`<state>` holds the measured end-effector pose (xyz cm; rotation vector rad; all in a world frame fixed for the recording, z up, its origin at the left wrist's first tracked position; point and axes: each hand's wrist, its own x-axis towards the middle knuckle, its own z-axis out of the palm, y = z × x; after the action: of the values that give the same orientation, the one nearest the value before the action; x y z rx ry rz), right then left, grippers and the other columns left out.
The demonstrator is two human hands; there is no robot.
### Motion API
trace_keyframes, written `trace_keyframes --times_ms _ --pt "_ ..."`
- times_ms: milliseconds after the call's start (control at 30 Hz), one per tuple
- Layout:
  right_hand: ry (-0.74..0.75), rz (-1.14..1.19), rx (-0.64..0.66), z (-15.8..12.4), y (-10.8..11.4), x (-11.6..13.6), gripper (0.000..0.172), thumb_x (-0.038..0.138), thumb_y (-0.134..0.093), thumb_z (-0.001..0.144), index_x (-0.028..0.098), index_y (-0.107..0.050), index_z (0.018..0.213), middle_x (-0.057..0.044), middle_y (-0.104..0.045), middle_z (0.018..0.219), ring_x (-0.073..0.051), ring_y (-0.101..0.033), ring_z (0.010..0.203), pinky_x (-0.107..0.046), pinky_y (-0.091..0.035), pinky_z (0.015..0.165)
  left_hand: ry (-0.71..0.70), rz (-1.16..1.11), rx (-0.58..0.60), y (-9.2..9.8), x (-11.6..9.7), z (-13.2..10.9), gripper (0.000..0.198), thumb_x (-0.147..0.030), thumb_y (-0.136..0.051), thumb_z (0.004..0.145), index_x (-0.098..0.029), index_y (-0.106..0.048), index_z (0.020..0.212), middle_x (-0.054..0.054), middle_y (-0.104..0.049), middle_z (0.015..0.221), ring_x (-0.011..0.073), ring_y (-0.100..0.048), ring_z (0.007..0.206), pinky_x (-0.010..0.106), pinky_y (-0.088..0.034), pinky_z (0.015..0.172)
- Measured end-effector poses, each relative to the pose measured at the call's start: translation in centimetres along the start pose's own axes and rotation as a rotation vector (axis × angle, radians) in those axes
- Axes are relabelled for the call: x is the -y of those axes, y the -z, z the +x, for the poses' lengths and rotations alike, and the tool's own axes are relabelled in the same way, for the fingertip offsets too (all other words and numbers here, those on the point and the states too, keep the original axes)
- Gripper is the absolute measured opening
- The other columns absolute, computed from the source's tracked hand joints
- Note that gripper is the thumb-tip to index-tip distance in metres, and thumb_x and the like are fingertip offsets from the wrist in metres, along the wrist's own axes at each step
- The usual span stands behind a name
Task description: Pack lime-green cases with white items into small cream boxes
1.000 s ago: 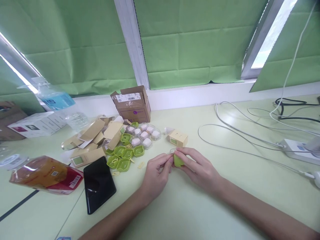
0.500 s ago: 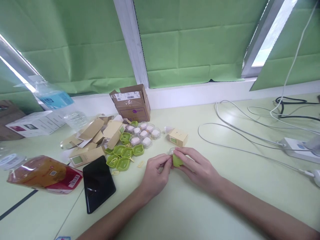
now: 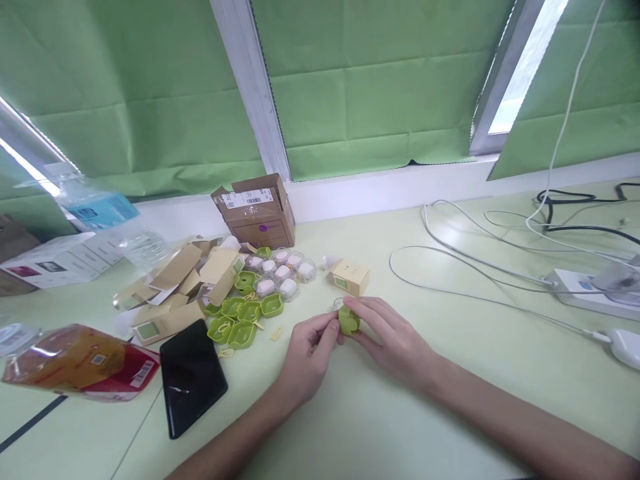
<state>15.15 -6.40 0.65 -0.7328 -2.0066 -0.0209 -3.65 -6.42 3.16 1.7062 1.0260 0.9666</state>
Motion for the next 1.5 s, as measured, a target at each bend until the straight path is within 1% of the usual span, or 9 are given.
trace_keyframes --times_ms 200,333,500,733,900,1100,1233,1333,1500 --pt "0.017 -0.050 -0.019 0.1 0.0 0.2 0.059 0.004 -0.054 0.097 0.017 -0.039 0.152 -0.016 -0.069 0.120 -0.026 -0.066 0.116 -0.042 -0.062 0.094 -0.008 0.030 0.001 -0.2 0.2 -0.1 0.040 -0.044 -0.049 0.100 -0.017 -0.053 0.071 -0.001 -0.046 0.066 0.0115 -0.039 0.061 0.026 -0.030 0.058" --pt "0.041 -0.091 -0.003 0.0 -0.2 0.0 0.060 0.003 -0.053 0.097 0.016 -0.038 0.153 -0.018 -0.069 0.122 -0.027 -0.065 0.117 -0.044 -0.061 0.094 0.055 -0.015 0.024 -0.4 0.2 0.0 0.044 -0.046 -0.047 0.101 -0.017 -0.049 0.068 -0.003 -0.042 0.059 0.0100 -0.035 0.056 0.025 -0.029 0.056" --pt "0.057 -0.103 -0.003 0.0 -0.1 -0.2 0.057 0.001 -0.054 0.095 0.013 -0.041 0.150 -0.019 -0.069 0.121 -0.028 -0.065 0.118 -0.044 -0.062 0.094 0.184 -0.144 0.064 -0.6 -0.1 0.0 0.039 -0.050 -0.048 0.100 -0.014 -0.064 0.094 -0.006 -0.048 0.045 0.0097 -0.035 0.044 0.023 -0.031 0.049" --pt "0.028 -0.062 -0.023 0.1 -0.1 -0.3 0.044 0.006 -0.058 0.096 0.018 -0.051 0.138 -0.016 -0.070 0.122 -0.025 -0.067 0.118 -0.042 -0.062 0.096 0.202 -0.167 0.087 -0.7 -0.1 0.0 0.049 -0.054 -0.043 0.101 -0.011 -0.063 0.116 -0.004 -0.054 0.042 0.0098 -0.032 0.038 0.022 -0.029 0.045" --pt "0.001 -0.019 -0.049 0.1 0.0 -0.5 0.032 0.011 -0.063 0.095 0.018 -0.057 0.126 -0.015 -0.071 0.121 -0.024 -0.068 0.118 -0.040 -0.062 0.098 0.164 -0.175 0.054 -0.7 0.2 0.3 0.049 -0.056 -0.045 0.100 -0.012 -0.063 0.114 -0.006 -0.051 0.047 0.0093 -0.035 0.043 0.022 -0.029 0.046" --pt "0.054 -0.029 -0.068 0.4 0.2 -0.4 0.031 0.012 -0.064 0.094 0.018 -0.059 0.125 -0.017 -0.070 0.122 -0.025 -0.070 0.111 -0.040 -0.064 0.092 0.149 -0.219 0.084 -0.6 0.3 0.6 0.052 -0.060 -0.052 0.096 -0.013 -0.062 0.116 -0.008 -0.041 0.051 0.0081 -0.032 0.045 0.023 -0.025 0.046" --pt "0.045 0.076 0.012 0.7 0.9 -0.3 0.032 0.016 -0.064 0.095 0.016 -0.059 0.127 -0.019 -0.066 0.127 -0.025 -0.067 0.116 -0.042 -0.063 0.094 0.177 -0.308 0.115 0.0 0.3 0.9 0.050 -0.059 -0.059 0.093 -0.014 -0.060 0.114 -0.010 -0.033 0.052 0.0060 -0.026 0.044 0.021 -0.020 0.044" --pt "0.013 0.168 0.062 0.9 1.4 -0.2 0.031 0.012 -0.056 0.097 0.015 -0.059 0.128 -0.020 -0.063 0.132 -0.025 -0.065 0.120 -0.042 -0.062 0.095 0.187 -0.359 0.129 0.4 0.3 1.0 0.047 -0.057 -0.062 0.092 -0.014 -0.061 0.111 -0.010 -0.032 0.054 0.0052 -0.024 0.045 0.021 -0.017 0.044" --pt "0.009 0.116 0.026 0.8 1.1 -0.2 0.020 0.009 -0.054 0.097 0.019 -0.065 0.109 -0.016 -0.067 0.123 -0.022 -0.069 0.108 -0.037 -0.063 0.088 0.187 -0.347 0.164 0.5 0.6 0.8 0.049 -0.053 -0.066 0.091 -0.014 -0.061 0.120 -0.010 -0.032 0.055 0.0055 -0.025 0.047 0.021 -0.017 0.045"
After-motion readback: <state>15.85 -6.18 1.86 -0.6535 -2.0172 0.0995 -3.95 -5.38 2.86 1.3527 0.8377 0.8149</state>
